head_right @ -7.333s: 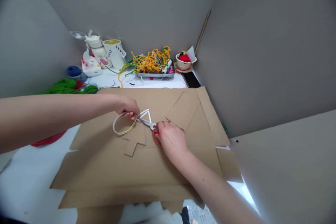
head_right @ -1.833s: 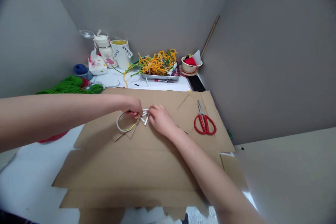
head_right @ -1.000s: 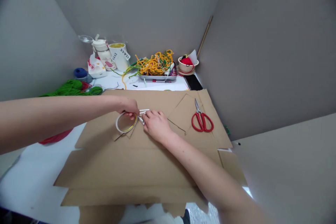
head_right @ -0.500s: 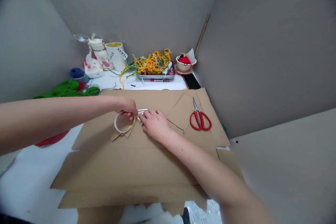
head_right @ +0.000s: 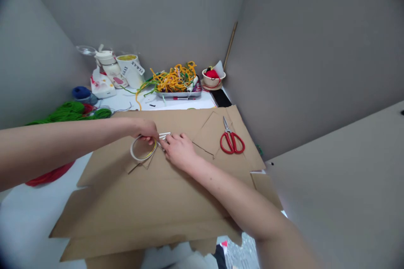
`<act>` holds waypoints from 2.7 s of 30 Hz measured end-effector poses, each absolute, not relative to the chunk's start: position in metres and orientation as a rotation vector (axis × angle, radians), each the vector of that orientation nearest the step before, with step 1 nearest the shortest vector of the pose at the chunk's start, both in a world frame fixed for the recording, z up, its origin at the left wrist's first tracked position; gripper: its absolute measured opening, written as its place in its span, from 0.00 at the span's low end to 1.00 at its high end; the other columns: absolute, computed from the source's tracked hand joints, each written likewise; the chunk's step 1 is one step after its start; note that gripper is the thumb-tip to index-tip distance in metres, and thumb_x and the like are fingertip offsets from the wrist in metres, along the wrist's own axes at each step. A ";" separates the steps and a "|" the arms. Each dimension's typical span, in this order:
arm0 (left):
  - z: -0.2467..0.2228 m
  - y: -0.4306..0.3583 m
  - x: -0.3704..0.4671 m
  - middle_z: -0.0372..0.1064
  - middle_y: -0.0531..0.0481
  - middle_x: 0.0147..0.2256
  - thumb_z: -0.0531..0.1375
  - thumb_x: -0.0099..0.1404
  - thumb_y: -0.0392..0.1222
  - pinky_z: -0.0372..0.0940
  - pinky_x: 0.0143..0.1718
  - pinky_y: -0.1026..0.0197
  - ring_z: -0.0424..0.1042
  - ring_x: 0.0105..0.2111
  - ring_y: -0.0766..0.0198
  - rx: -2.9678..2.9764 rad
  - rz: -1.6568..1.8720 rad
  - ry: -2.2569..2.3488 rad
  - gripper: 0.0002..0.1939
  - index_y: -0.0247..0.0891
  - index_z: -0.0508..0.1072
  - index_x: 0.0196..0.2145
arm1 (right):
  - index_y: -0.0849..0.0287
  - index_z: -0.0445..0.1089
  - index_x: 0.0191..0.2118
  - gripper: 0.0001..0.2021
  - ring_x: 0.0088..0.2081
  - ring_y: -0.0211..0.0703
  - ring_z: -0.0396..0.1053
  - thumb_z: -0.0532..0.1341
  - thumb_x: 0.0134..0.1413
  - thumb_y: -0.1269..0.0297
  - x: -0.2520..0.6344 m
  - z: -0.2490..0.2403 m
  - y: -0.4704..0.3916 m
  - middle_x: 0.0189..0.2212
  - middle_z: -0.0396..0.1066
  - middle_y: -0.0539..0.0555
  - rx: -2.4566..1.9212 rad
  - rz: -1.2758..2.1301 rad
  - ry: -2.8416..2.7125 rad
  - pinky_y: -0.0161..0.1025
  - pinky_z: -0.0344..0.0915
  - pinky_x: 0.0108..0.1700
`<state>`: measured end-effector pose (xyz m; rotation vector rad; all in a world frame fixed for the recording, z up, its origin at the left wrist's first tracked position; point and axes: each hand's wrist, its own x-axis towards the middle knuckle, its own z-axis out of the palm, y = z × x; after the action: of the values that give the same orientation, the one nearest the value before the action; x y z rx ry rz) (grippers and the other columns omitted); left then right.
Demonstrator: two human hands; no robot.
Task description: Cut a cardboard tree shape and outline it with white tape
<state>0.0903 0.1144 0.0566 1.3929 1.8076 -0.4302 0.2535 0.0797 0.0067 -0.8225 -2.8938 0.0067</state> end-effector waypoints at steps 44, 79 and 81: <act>0.065 0.110 0.080 0.56 0.53 0.11 0.61 0.53 0.37 0.48 0.15 0.67 0.51 0.13 0.73 1.198 -0.331 1.752 0.18 0.34 0.66 0.09 | 0.55 0.67 0.46 0.16 0.41 0.48 0.68 0.60 0.54 0.55 0.324 0.033 0.058 0.42 0.72 0.57 -1.330 0.309 -2.660 0.39 0.53 0.38; 0.074 0.120 0.059 0.52 0.55 0.11 0.62 0.50 0.42 0.42 0.15 0.66 0.48 0.13 0.73 1.245 -0.282 1.778 0.15 0.35 0.66 0.12 | 0.56 0.68 0.43 0.13 0.34 0.47 0.71 0.58 0.56 0.56 0.295 0.022 0.054 0.35 0.75 0.54 -1.349 0.204 -2.775 0.41 0.55 0.37; 0.081 0.120 0.043 0.51 0.56 0.12 0.61 0.52 0.45 0.40 0.15 0.66 0.46 0.12 0.74 1.208 -0.221 1.787 0.16 0.36 0.65 0.13 | 0.56 0.67 0.45 0.14 0.37 0.48 0.71 0.58 0.56 0.55 0.301 0.024 0.051 0.38 0.74 0.55 -1.312 0.247 -2.748 0.40 0.55 0.37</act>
<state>0.0427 0.1196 0.0811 1.2084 1.7872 -0.2209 0.3011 0.0511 0.0241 -1.3123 -2.7485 0.2465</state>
